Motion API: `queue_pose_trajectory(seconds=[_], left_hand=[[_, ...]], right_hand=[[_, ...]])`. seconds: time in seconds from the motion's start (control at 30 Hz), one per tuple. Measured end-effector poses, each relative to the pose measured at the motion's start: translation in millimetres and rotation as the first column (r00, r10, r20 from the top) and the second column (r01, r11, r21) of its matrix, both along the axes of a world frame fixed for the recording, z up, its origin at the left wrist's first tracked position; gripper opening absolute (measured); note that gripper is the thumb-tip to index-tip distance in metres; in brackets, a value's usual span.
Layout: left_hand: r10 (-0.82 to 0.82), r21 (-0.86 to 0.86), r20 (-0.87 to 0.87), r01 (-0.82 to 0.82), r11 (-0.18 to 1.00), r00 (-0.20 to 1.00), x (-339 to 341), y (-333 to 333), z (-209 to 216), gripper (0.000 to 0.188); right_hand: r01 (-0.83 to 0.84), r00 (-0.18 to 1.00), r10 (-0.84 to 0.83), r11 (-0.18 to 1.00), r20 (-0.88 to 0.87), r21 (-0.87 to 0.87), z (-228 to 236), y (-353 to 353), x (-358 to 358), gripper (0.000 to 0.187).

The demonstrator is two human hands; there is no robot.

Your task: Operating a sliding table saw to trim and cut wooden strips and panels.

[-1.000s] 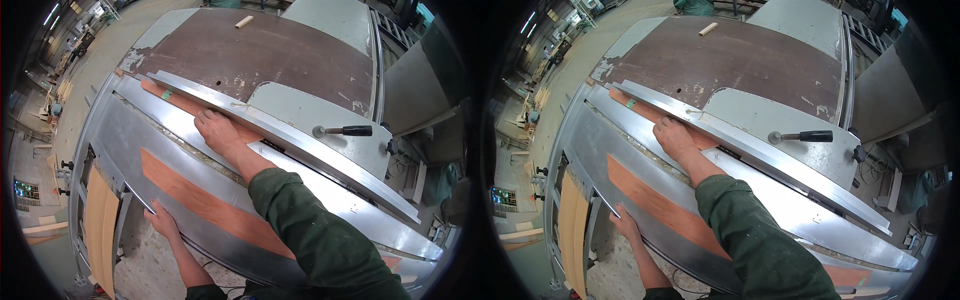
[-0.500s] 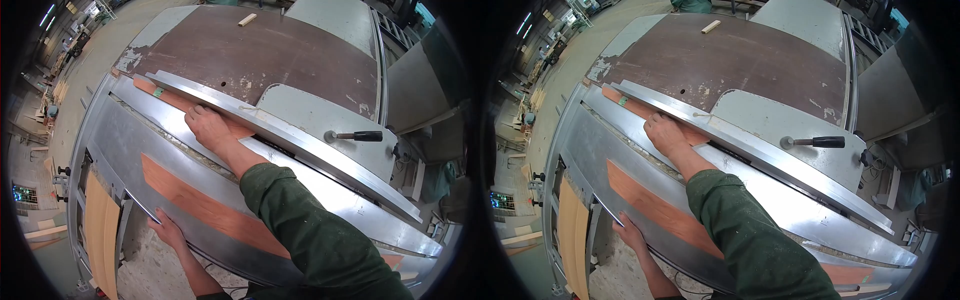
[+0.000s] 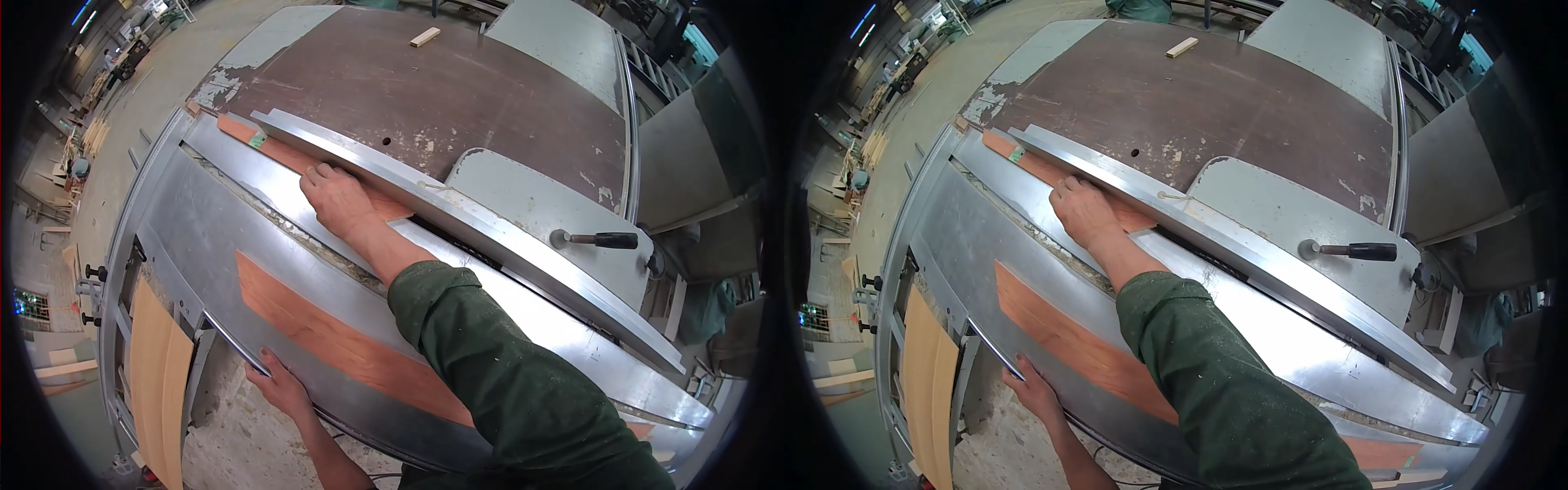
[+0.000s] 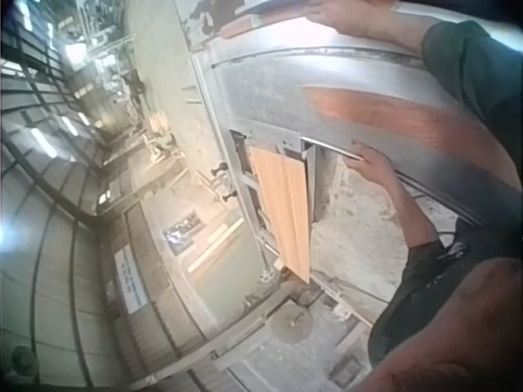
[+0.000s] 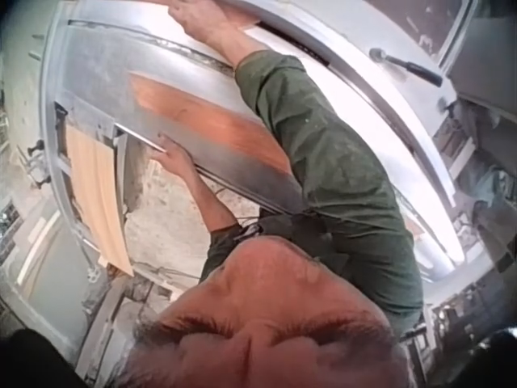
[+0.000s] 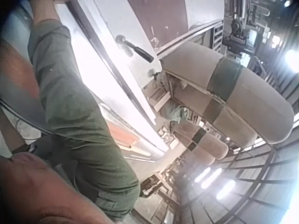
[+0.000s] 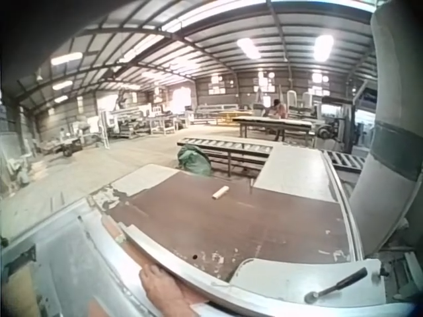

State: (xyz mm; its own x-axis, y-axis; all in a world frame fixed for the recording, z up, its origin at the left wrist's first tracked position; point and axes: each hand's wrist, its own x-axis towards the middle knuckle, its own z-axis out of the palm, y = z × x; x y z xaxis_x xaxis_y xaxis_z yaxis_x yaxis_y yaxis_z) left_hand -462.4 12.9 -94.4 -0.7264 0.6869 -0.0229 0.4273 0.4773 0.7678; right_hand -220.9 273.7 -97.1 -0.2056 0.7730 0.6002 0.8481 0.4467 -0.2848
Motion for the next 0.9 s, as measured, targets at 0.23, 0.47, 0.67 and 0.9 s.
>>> queue_pose_trajectory(seconds=[0.23,0.47,0.67,0.9], left_hand=[[-0.002,0.001,0.021,0.002,1.0,1.0,-12,-3,-13,0.073],[0.023,-0.042,0.042,-0.021,0.999,0.999,-10,-1,-9,0.076],[0.032,0.0,0.056,-0.032,1.0,0.998,-2,1,-2,0.076],[0.041,-0.015,0.091,-0.04,0.999,0.995,-4,2,0,0.076]], right_hand=[[-0.001,1.0,0.001,1.0,0.018,-0.011,1,13,-10,0.014],[-0.008,1.0,0.009,0.999,0.025,-0.039,1,25,-18,0.014],[-0.012,1.0,0.013,0.999,0.022,-0.042,2,34,-24,0.013],[-0.031,1.0,0.031,0.999,-0.007,-0.016,1,44,-32,0.02]])
